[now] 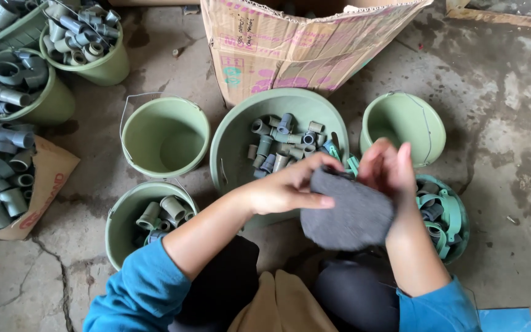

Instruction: The person sits on the floor and wipes gray plastic pipe fittings with a cloth, handling them one at a time from a bucket and placing them into another bucket. The person repeatedly picks up fittings, wipes them, and transfers them between containers.

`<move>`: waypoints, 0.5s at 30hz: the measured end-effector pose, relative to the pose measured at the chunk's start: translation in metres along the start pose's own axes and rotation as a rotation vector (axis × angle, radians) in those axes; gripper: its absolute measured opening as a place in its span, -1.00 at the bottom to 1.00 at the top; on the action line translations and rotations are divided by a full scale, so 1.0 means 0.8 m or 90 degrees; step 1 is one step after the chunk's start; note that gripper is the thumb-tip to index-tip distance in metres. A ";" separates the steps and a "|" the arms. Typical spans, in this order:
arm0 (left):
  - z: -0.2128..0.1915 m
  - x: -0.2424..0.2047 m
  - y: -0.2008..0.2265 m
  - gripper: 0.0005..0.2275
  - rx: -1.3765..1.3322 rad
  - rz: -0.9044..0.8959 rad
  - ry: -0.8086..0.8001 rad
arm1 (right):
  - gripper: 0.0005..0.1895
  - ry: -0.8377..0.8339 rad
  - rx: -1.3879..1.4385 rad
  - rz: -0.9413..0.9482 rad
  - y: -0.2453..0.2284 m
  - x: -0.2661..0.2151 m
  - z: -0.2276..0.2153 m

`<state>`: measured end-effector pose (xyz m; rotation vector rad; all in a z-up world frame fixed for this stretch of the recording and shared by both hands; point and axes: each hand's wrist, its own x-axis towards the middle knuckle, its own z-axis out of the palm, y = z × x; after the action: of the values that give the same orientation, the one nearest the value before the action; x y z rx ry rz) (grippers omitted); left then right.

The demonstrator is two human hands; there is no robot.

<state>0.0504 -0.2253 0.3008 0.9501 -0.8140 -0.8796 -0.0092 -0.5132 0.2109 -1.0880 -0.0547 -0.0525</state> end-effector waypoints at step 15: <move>-0.027 0.069 -0.070 -0.59 0.763 0.109 0.196 | -0.44 -0.076 0.502 0.145 0.012 0.020 0.034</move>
<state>0.0776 -0.2851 0.2522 1.9513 -1.1300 0.0088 0.0069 -0.4849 0.2160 -0.3024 -0.0516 0.2243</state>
